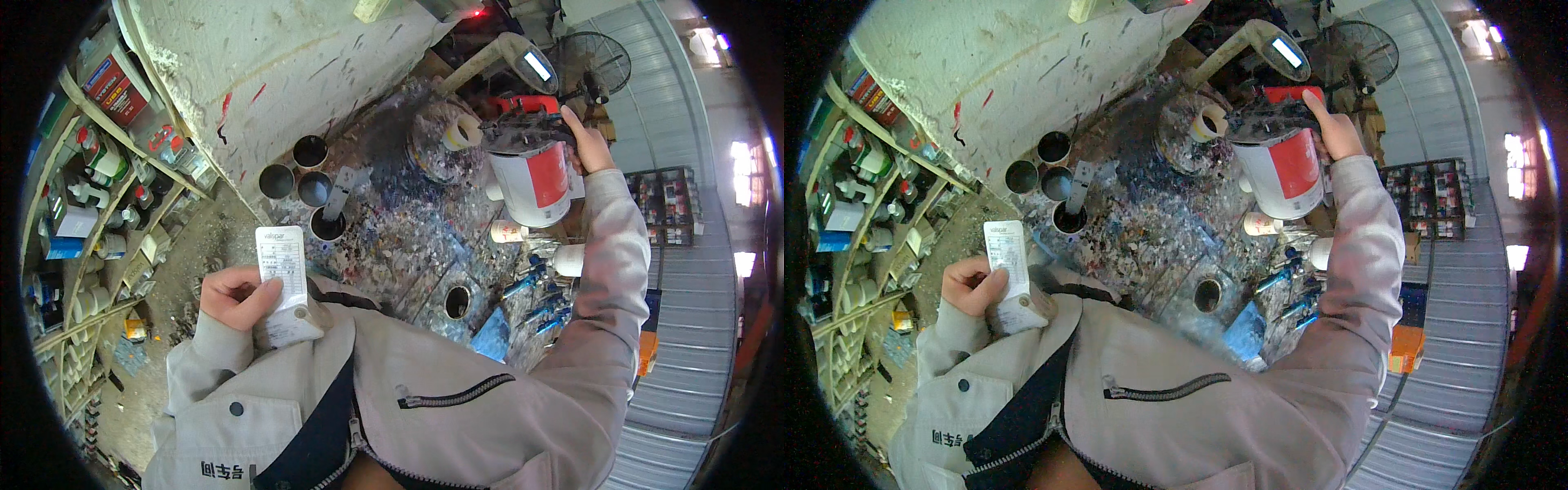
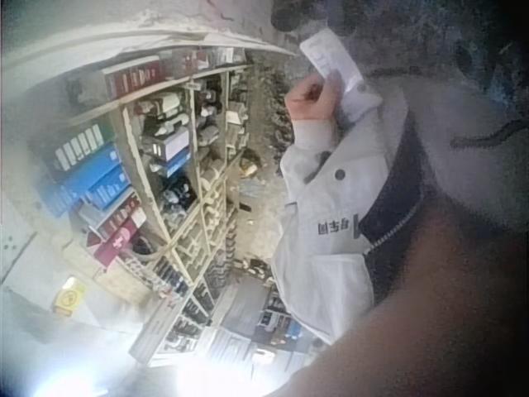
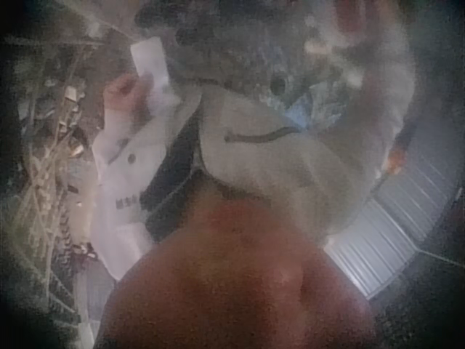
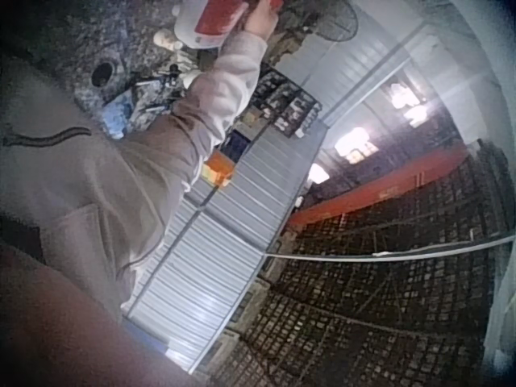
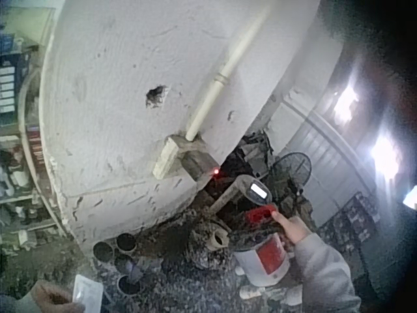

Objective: The person retrieves paint cans from shelves, places them on a scale, and pours contents into a mixing container while referencing a printed label. They repeat this process with multiple cans, moving between shelves and the workbench.

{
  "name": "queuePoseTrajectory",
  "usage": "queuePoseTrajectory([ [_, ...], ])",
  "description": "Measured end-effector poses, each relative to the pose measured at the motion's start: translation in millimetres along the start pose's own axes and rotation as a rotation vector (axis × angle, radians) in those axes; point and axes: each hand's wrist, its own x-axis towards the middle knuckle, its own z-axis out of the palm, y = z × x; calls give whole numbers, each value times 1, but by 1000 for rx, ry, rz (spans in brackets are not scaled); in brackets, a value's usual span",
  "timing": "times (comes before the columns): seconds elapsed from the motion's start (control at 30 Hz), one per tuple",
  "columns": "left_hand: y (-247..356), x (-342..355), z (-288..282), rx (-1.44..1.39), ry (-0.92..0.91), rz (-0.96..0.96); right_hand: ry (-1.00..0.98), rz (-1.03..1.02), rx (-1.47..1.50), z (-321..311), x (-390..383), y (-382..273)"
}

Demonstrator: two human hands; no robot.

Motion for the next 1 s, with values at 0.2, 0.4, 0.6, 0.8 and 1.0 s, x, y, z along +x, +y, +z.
queuePoseTrajectory([
  [0.2, 7, -4, 6, 64, -20, 23, 71, -31, 449, -2, -61, 39],
  [0.4, 10, -14, 23, 257, -75, 46, 64, -65, 1055, 30, -160, 81],
  [0.6, -8, -43, 50, 151, -116, -102, -105, 13, 1339, 57, -240, 119],
  [0.8, -28, -75, 66, 83, -111, -151, 31, 79, 1209, 67, -296, 156],
  [1.0, -46, -111, 57, 100, -70, -126, 30, 31, 860, 81, -338, 172],
])
